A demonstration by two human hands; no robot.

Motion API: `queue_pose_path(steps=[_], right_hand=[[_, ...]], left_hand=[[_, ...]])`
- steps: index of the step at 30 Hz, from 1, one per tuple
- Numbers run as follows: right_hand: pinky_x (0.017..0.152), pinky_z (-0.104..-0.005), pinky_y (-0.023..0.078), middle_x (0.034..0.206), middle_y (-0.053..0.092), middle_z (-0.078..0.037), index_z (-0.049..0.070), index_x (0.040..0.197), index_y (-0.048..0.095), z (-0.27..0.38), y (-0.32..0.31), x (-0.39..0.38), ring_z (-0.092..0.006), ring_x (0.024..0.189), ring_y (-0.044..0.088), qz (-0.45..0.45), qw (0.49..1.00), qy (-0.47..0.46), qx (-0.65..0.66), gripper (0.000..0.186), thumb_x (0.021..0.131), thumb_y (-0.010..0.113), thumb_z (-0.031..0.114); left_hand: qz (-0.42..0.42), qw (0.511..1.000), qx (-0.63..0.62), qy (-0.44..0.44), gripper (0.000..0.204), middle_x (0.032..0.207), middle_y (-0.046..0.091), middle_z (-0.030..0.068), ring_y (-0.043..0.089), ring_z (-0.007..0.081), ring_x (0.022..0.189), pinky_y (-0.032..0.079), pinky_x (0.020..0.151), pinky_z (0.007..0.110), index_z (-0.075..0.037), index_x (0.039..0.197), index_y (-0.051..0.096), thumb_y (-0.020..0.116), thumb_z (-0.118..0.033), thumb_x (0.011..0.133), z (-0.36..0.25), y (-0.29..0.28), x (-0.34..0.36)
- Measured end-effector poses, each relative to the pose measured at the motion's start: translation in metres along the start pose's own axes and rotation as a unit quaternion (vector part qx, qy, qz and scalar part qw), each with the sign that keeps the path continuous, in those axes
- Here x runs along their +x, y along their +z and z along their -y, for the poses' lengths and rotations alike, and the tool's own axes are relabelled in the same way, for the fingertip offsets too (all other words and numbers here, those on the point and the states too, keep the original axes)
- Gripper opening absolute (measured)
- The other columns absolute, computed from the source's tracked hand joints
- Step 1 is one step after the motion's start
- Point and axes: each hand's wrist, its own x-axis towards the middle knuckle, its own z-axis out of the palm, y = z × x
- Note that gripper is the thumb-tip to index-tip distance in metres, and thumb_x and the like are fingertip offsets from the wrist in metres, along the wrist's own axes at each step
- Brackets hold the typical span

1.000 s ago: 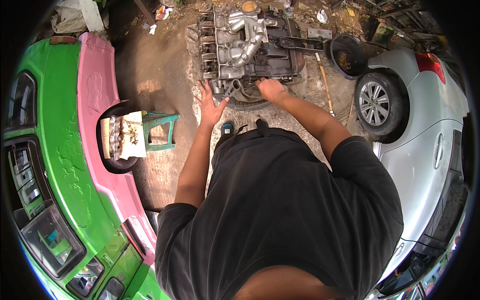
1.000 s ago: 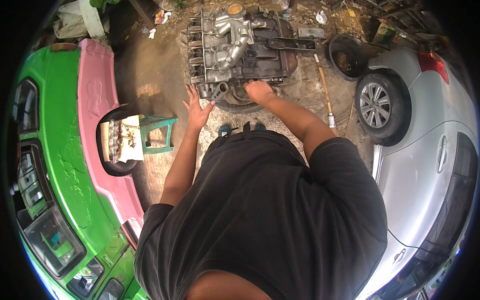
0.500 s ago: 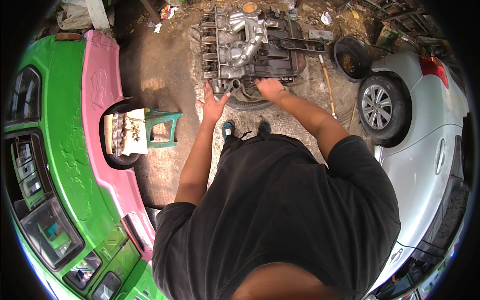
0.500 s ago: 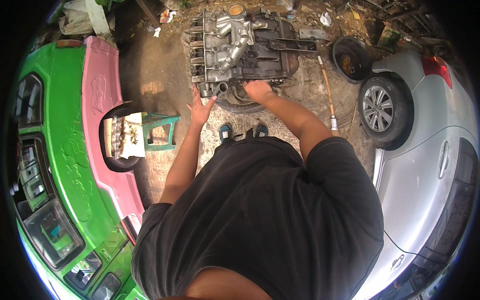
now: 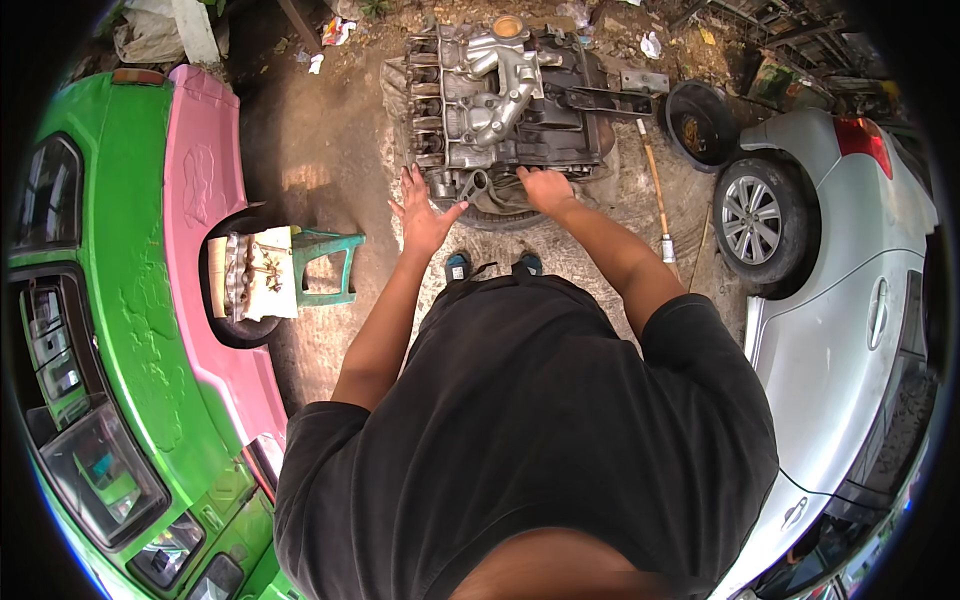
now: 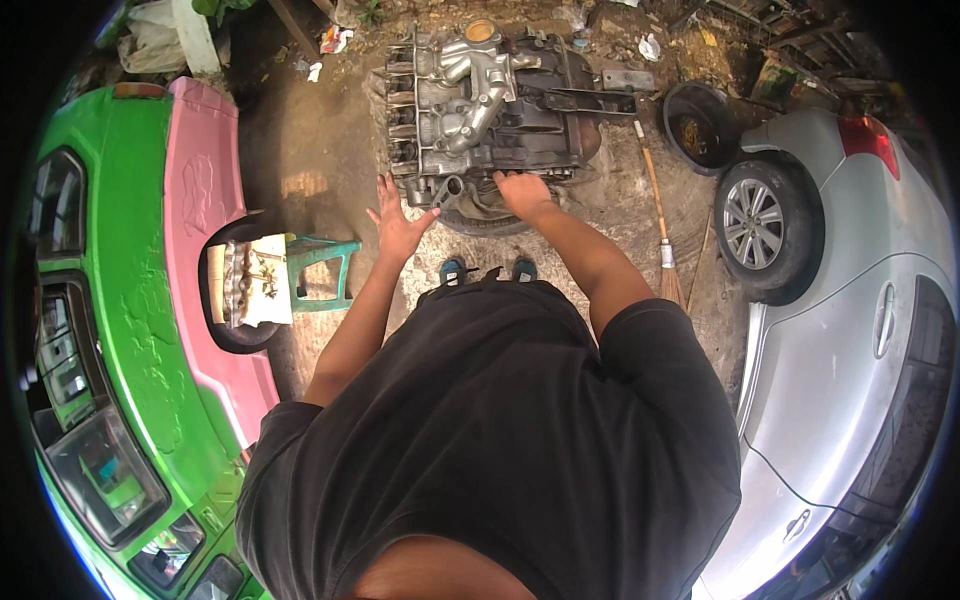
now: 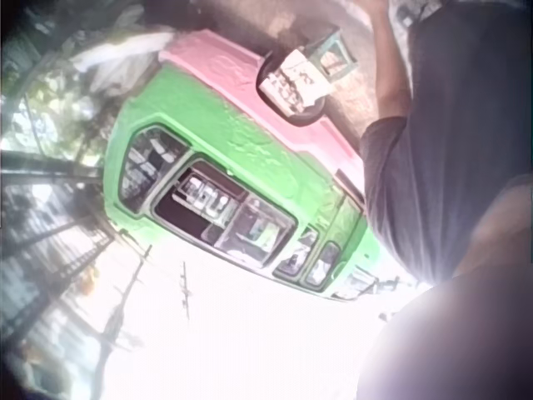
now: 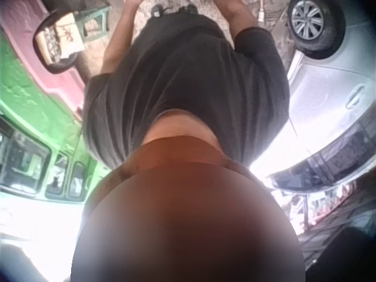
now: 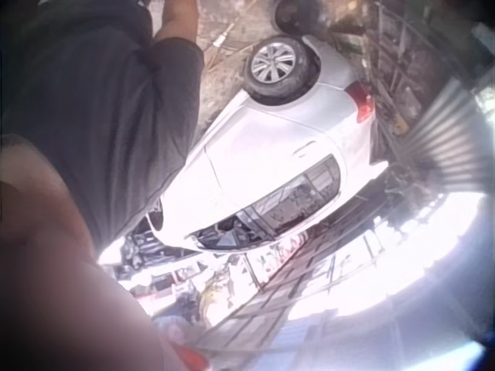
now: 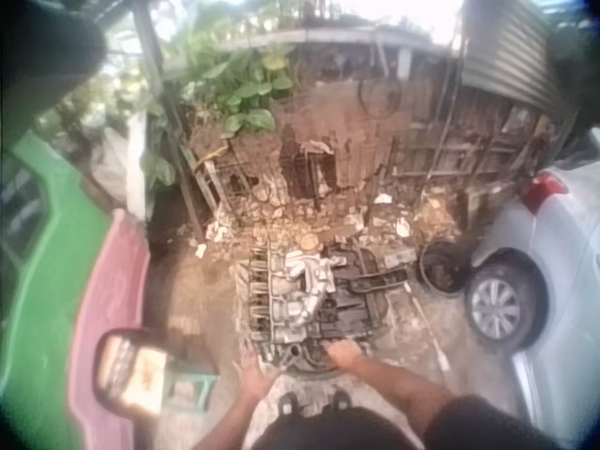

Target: The person uses a wrench to loosen and remove bolts from a car engine block resting on the ground. They repeatedly reach for bolts on a nearby cardboard sheet, then return to the engine to continue the removal process.

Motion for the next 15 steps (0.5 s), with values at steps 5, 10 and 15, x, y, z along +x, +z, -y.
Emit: queue_pose_path(steps=[5, 10, 15], right_hand=[[0.072, -0.0468, 0.055, 0.089, 0.071, -0.017, 0.009, 0.115, 0.06, 0.002, 0.031, -0.008, -0.0364, 0.084, 0.069, -0.034, 0.974, 0.198, 0.108, 0.025, 0.094, 0.058, 0.022], [0.08, -0.0469, 0.053, 0.091, 0.071, -0.018, 0.009, 0.103, 0.072, 0.012, 0.086, -0.001, -0.0362, 0.09, 0.066, -0.169, 0.882, 0.365, 0.246, 0.032, 0.092, 0.066, 0.038], [0.085, -0.0462, 0.05, 0.102, 0.071, -0.017, 0.009, 0.112, 0.072, 0.032, 0.144, 0.027, -0.0387, 0.098, 0.063, -0.226, 0.777, 0.355, 0.468, 0.033, 0.094, 0.064, 0.034]], left_hand=[[0.038, 0.995, 0.059, 0.065, 0.118, 0.163, 0.006, 0.0211, 0.008, 0.0367, 0.151, 0.0, 0.115, 0.066, -0.01, 0.158, 0.008, 0.076, -0.056, 0.074, -0.004, -0.023, 0.008], [0.1, 0.979, 0.105, 0.141, 0.11, 0.164, 0.007, 0.0187, 0.004, 0.0359, 0.152, -0.003, 0.116, 0.064, -0.01, 0.158, 0.013, 0.074, -0.055, 0.077, 0.001, -0.045, 0.021], [0.134, 0.962, 0.131, 0.198, 0.109, 0.165, 0.007, 0.0143, 0.004, 0.0337, 0.152, -0.004, 0.117, 0.062, -0.01, 0.158, 0.013, 0.073, -0.055, 0.079, 0.016, -0.05, 0.033]])
